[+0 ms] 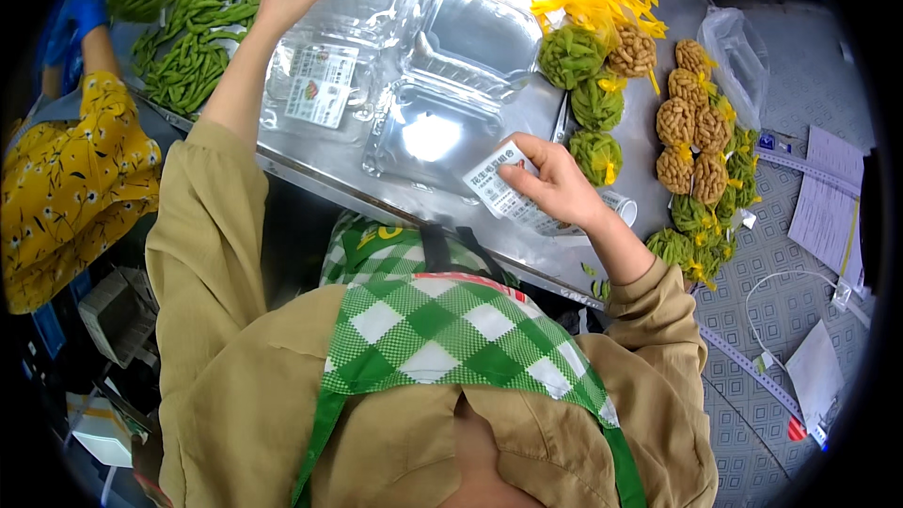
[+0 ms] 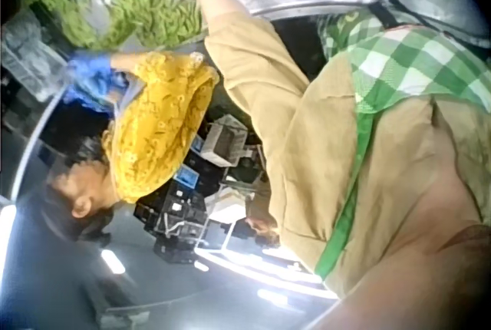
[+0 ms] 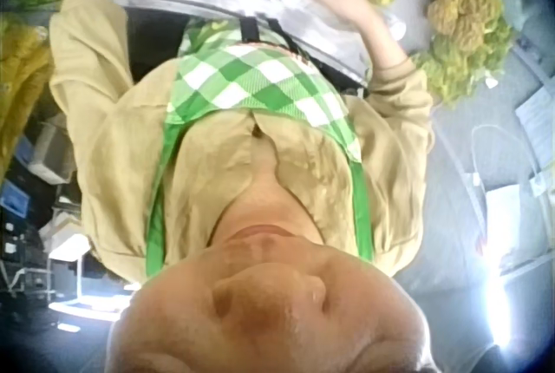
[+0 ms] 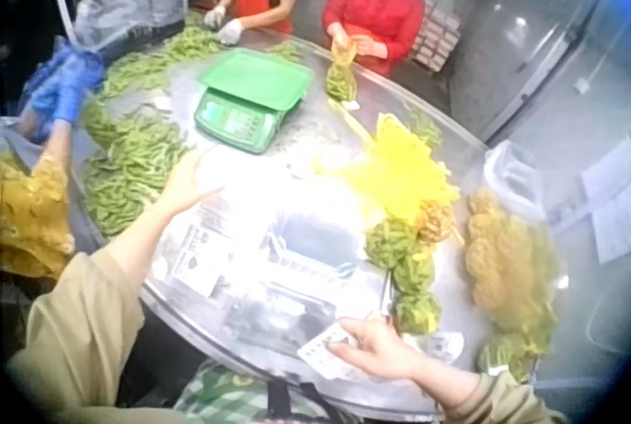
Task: The person peels stickers from a roll and applies them to plastic food containers at a stainless steel workstation.
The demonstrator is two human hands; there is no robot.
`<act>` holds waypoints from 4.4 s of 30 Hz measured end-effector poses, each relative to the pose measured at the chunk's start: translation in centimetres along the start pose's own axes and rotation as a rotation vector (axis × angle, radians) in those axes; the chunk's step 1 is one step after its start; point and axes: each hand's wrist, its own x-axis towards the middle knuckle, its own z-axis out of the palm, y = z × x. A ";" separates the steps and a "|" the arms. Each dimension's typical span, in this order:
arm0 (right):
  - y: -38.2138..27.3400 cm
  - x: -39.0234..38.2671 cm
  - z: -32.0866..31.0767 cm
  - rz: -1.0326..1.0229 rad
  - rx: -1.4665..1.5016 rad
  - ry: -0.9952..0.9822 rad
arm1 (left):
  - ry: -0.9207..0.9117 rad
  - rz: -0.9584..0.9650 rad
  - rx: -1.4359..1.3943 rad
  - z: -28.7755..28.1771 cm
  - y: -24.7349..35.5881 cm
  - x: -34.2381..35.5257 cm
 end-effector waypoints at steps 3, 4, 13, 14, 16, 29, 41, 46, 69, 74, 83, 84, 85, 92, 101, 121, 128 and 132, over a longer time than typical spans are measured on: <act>-0.6 0.3 -0.2 -0.035 -0.023 -0.039 | 0.021 -0.009 -0.015 0.2 -0.7 2.5; 0.2 0.3 -0.3 -0.115 -0.054 -0.047 | 0.039 -0.006 -0.042 0.3 0.7 3.4; -1.2 0.7 -1.0 0.029 -0.016 -0.027 | -0.049 -0.240 -0.081 1.5 1.9 6.4; -0.5 1.0 -0.9 -0.068 -0.004 0.006 | -0.150 -0.397 -0.438 1.3 1.9 5.9; -0.4 1.2 -0.9 -0.028 -0.024 0.027 | -0.163 -0.353 -0.083 3.2 -4.5 5.0; 4.5 4.1 0.3 -0.072 -0.295 0.282 | -0.618 -0.320 -0.684 0.5 17.6 -10.9; 4.7 5.5 0.1 0.128 -0.363 0.081 | -0.325 -0.428 -0.432 2.1 19.6 -17.8; 4.3 6.5 0.0 0.200 -0.618 0.037 | -0.298 -0.264 -0.139 2.4 19.6 -17.2; 4.8 5.8 -1.6 0.241 -0.467 -0.044 | -0.622 0.213 0.058 3.8 20.0 -18.7; 5.3 0.2 -7.1 0.445 -0.300 -0.057 | -0.647 0.217 0.105 3.8 20.5 -18.6; 5.6 -4.0 -4.7 0.295 -0.095 0.011 | -0.355 0.454 0.254 5.6 19.8 -6.1; 5.2 -4.0 -4.2 0.277 -0.098 -0.011 | -0.375 0.422 0.270 6.0 19.8 -4.1; 4.9 -3.8 -3.9 0.258 -0.100 -0.042 | -0.473 0.438 0.351 6.5 19.5 -2.7; 4.8 -3.5 -3.7 0.147 -0.064 0.008 | -0.646 0.543 0.368 6.9 18.8 0.1; 4.1 0.5 -6.0 0.008 0.531 0.468 | -0.454 0.561 0.141 2.3 20.8 -0.6; 1.8 1.1 -2.4 0.038 0.591 0.088 | -0.157 -0.693 -0.632 -5.3 10.5 -4.0; 2.9 -1.0 -2.0 0.127 0.514 -0.015 | -0.265 -0.861 -0.553 -2.9 2.7 -1.0; 3.0 -1.5 -1.6 0.175 0.516 -0.035 | -0.273 -0.606 0.040 -1.0 -0.6 -0.5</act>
